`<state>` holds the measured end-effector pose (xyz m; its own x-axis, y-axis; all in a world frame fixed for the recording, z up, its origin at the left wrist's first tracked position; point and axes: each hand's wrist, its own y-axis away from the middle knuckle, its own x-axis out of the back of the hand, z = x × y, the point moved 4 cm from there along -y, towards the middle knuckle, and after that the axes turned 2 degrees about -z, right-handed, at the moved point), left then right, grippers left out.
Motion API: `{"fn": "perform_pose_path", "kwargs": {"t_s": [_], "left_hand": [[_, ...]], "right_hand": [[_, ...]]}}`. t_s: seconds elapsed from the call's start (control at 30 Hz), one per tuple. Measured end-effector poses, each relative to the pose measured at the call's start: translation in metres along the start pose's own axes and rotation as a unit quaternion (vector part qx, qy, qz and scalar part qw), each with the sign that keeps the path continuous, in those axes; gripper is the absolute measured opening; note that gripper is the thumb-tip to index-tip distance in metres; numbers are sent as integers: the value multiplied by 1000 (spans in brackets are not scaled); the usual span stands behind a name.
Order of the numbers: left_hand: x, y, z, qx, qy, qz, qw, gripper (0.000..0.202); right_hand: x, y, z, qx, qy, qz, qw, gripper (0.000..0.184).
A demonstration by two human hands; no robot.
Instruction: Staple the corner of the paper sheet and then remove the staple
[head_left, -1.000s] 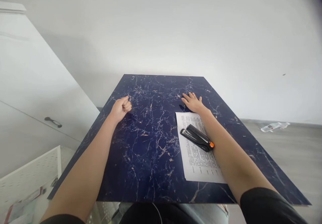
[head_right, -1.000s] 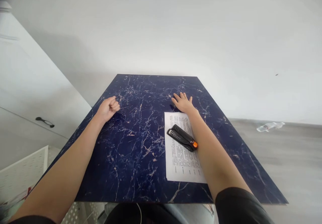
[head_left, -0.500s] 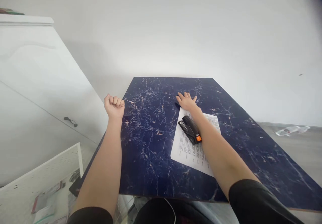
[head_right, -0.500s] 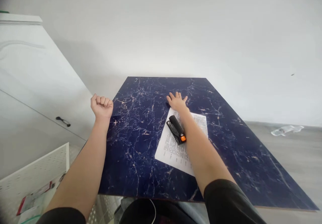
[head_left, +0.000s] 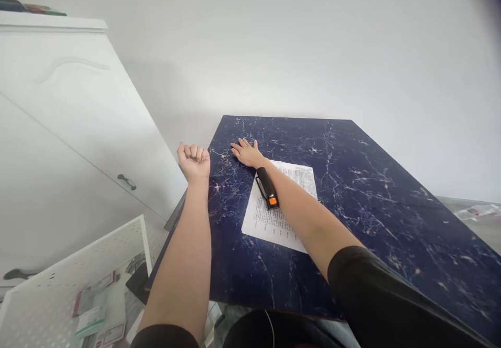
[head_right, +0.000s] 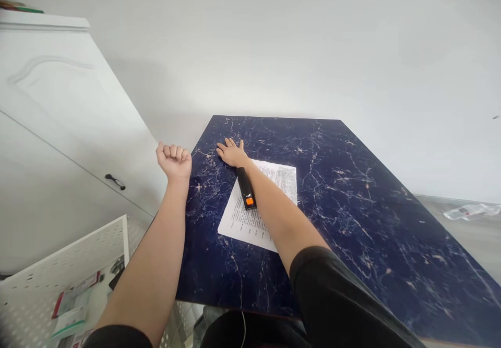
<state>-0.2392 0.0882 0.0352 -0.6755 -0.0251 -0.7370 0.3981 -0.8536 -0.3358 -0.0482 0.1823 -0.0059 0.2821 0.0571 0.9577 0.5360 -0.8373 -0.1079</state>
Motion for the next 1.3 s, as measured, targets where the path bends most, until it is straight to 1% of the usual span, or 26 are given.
{"fn": "perform_pose_path", "kwargs": {"t_s": [0.13, 0.27, 0.33, 0.37, 0.47, 0.53, 0.6, 0.63, 0.67, 0.73, 0.8, 0.83, 0.9, 0.97, 1.03, 1.17, 1.23, 1.3], "left_hand": [[-2, 1, -2, 8, -20, 8, 1000, 60], [-3, 1, -4, 11, -10, -3, 1000, 60], [-3, 0, -4, 13, -4, -13, 1000, 59], [-3, 0, -4, 14, -4, -17, 1000, 59], [-4, 0, -3, 16, -21, -20, 999, 59], [-4, 1, -3, 17, -22, -16, 999, 60], [-4, 0, -4, 23, -4, -11, 1000, 60], [-3, 0, -5, 26, 7, -7, 1000, 59], [-3, 0, -7, 31, 17, -3, 999, 59], [-3, 0, -9, 40, 31, 2, 999, 57], [-3, 1, -9, 46, 36, 7, 998, 56], [-3, 1, -9, 47, 34, 9, 998, 55], [-2, 1, -9, 48, 19, 18, 998, 54], [-1, 1, -7, 46, -5, 33, 998, 54], [1, 0, -5, 43, -21, 40, 998, 55], [0, -2, -4, 36, 6, 15, 999, 58], [-1, -2, -5, 38, 28, 4, 999, 58], [-3, 0, -7, 50, 43, 1, 998, 55]], "right_hand": [[-8, -9, -14, 39, 2, -20, 999, 61], [-11, -11, -27, 80, -13, -30, 996, 59], [-5, -10, -30, 91, -31, -23, 995, 58], [1, -9, -29, 93, -40, -10, 995, 58], [24, 2, -20, 65, -41, 43, 996, 55], [35, 19, -9, 11, -14, 64, 998, 50], [38, 46, 4, -41, 6, 62, 997, 46], [37, 63, 9, -55, 7, 52, 997, 46], [34, 80, 12, -53, 5, 38, 998, 48], [26, 111, 15, -24, 6, 2, 1000, 53], [20, 131, 14, 2, 16, -21, 1000, 57], [18, 135, 12, 19, 21, -31, 999, 58], [17, 134, 1, 58, 24, -51, 997, 60], [16, 126, -14, 98, 17, -69, 993, 61], [14, 117, -31, 123, 7, -75, 990, 61], [3, 99, -63, 117, -5, -62, 991, 58], [-4, 92, -74, 110, -16, -56, 992, 56], [-6, 87, -80, 116, -38, -45, 991, 53]]}}
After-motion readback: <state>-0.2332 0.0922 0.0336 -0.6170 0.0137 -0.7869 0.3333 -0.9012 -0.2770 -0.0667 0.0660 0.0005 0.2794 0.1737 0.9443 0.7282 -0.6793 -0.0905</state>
